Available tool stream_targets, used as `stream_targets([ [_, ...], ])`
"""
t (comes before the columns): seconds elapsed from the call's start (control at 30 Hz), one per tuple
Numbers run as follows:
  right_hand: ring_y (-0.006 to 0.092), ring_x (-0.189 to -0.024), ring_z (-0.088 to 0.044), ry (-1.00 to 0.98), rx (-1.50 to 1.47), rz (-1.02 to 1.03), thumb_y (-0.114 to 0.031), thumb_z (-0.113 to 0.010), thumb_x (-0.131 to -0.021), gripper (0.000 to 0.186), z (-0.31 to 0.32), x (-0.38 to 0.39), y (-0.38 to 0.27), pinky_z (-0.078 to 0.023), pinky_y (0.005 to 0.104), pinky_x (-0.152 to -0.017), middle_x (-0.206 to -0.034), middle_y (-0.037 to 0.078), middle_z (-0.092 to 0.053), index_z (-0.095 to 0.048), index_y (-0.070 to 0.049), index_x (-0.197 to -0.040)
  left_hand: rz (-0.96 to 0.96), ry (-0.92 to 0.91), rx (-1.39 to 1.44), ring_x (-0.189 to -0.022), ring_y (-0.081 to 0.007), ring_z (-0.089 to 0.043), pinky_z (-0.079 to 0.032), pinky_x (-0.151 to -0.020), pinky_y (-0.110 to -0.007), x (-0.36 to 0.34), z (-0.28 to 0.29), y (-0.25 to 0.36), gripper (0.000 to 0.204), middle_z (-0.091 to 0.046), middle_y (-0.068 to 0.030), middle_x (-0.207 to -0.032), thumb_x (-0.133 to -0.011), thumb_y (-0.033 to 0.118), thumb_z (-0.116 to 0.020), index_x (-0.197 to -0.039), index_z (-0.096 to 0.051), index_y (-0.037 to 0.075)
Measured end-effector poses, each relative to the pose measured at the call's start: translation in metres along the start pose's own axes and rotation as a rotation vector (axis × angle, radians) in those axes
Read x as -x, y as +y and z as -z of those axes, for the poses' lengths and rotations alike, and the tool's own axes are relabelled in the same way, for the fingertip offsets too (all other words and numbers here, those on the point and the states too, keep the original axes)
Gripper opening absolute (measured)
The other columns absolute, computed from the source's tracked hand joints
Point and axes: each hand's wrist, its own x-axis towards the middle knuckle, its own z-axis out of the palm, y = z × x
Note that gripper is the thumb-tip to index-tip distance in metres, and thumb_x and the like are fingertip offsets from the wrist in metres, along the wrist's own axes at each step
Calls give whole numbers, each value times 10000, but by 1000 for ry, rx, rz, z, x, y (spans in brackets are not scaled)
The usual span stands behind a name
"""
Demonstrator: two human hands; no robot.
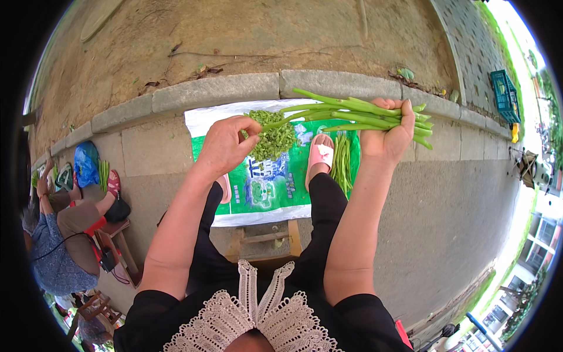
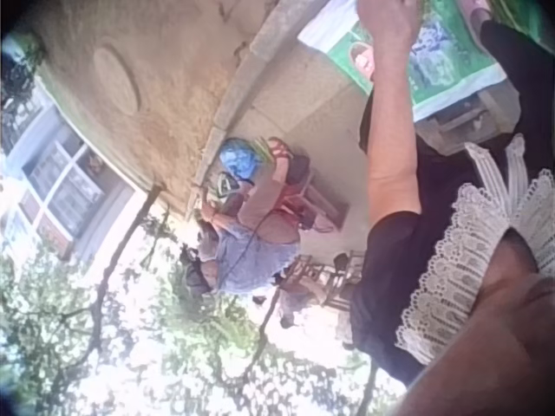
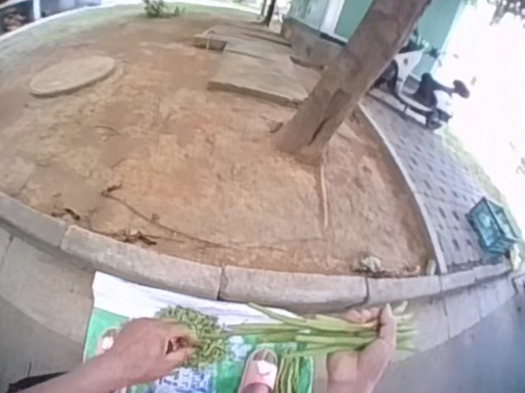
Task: The person picks and cleans green vegetables by hand. They hold a bunch of stalks and remove smaller pieces, placing them onto a white bag spread across their lap.
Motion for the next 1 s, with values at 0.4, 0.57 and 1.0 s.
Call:
stream_targets([
  [0.4,192,-672,-447,16,-4,-112,-128,-515,-853,159,-5,9,24,-435,313,-647,-694,74,-468,-468,-28,-739,152,-71,894,-562,-63,-525,-427,-497,-196,4,-23,34,220,-642,-56,-804,-856,175,-558,-981,-611,3],
  [0.57,190,-667,-451,-16,32,-130,-126,-510,-854,155,-3,10,29,-428,313,-641,-699,73,-470,-468,-28,-742,89,36,724,-541,-67,-517,-415,-488,-206,6,-29,28,136,-611,-32,-674,-804,124,-563,-802,-614,-2],
  [1.0,135,-616,-456,-203,272,219,-130,-497,-869,118,-31,23,-15,-411,309,-596,-676,43,-506,-486,-70,-768,237,475,147,-568,-247,-589,-453,-549,-323,-20,-6,-23,122,-620,-102,-642,-695,157,-576,-680,-620,44],
])
